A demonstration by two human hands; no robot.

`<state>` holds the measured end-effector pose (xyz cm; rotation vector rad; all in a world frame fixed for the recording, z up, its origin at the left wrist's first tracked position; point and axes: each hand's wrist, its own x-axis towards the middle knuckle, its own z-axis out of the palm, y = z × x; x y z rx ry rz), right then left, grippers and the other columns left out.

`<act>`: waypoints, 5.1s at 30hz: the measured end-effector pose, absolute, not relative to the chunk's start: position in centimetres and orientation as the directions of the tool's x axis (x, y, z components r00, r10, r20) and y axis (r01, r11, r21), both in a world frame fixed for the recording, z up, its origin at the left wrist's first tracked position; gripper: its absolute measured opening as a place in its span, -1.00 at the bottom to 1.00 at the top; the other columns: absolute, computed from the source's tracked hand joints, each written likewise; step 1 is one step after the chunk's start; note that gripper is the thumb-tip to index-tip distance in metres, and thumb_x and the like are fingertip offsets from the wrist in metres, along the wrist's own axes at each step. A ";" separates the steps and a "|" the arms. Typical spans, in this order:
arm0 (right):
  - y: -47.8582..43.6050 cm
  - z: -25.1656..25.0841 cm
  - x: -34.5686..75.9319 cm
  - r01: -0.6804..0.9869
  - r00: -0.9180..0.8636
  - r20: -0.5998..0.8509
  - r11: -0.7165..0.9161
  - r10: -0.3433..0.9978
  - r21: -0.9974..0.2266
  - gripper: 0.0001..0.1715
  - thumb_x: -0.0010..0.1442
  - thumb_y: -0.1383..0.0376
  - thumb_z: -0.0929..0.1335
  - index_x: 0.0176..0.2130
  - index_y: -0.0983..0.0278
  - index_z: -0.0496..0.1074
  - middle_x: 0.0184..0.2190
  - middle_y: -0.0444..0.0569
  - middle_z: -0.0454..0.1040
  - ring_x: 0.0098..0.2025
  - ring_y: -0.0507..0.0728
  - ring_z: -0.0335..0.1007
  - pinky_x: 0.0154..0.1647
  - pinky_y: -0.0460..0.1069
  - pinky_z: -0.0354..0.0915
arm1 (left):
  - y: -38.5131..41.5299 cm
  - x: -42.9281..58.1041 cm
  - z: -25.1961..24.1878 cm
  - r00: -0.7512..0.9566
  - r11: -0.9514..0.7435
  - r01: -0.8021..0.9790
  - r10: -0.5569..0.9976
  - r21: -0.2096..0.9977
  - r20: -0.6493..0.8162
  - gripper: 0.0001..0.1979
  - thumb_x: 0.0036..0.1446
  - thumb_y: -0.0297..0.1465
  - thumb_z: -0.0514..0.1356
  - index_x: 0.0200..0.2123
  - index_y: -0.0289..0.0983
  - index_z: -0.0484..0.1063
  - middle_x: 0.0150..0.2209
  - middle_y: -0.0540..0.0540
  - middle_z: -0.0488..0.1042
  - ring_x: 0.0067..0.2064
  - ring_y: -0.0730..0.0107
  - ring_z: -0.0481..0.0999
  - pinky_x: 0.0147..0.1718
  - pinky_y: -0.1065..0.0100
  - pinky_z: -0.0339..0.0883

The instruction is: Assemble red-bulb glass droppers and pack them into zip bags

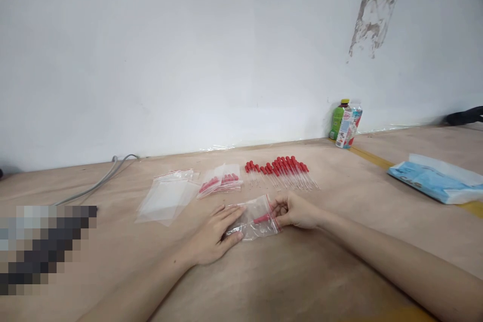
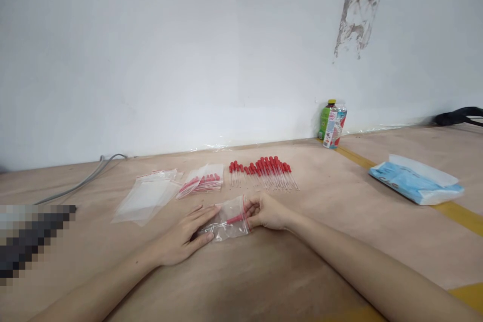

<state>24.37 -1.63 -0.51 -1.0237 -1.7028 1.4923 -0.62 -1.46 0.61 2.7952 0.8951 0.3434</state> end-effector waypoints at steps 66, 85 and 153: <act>-0.6 -2.4 25.7 0.009 -0.075 0.090 0.091 0.993 -0.996 -0.77 0.01 0.24 0.31 -0.28 0.28 0.28 -0.45 -0.10 0.38 -0.42 0.02 0.36 -0.33 -0.02 0.34 | -1.8 -1.0 1.1 0.785 -0.776 0.566 0.611 0.279 0.105 -0.49 0.21 -0.20 -0.10 0.20 -0.10 -0.16 0.23 -0.01 -0.09 0.22 0.19 -0.09 0.13 0.07 -0.10; -2.0 -1.1 25.5 0.317 -0.454 0.187 0.354 0.871 -0.880 -0.71 0.06 0.22 0.27 -0.26 0.33 0.43 -0.38 -0.04 0.48 -0.39 0.03 0.34 -0.38 -0.08 0.23 | -1.5 -0.9 0.9 0.805 -0.804 0.533 0.578 0.262 0.134 -0.51 0.21 -0.24 -0.09 0.19 -0.16 -0.09 0.19 -0.04 0.04 0.19 0.25 0.00 0.15 0.10 -0.14; 0.3 -0.1 26.1 0.536 -0.236 0.183 0.284 0.954 -0.795 -0.73 0.03 0.19 0.27 -0.39 0.31 0.46 -0.48 -0.10 0.47 -0.43 0.03 0.34 -0.38 -0.09 0.25 | -1.8 -0.6 1.3 0.785 -0.784 0.499 0.590 0.369 0.190 -0.67 0.17 -0.26 -0.01 0.00 -0.21 0.14 0.07 -0.13 0.22 0.06 0.22 0.20 0.03 0.16 0.08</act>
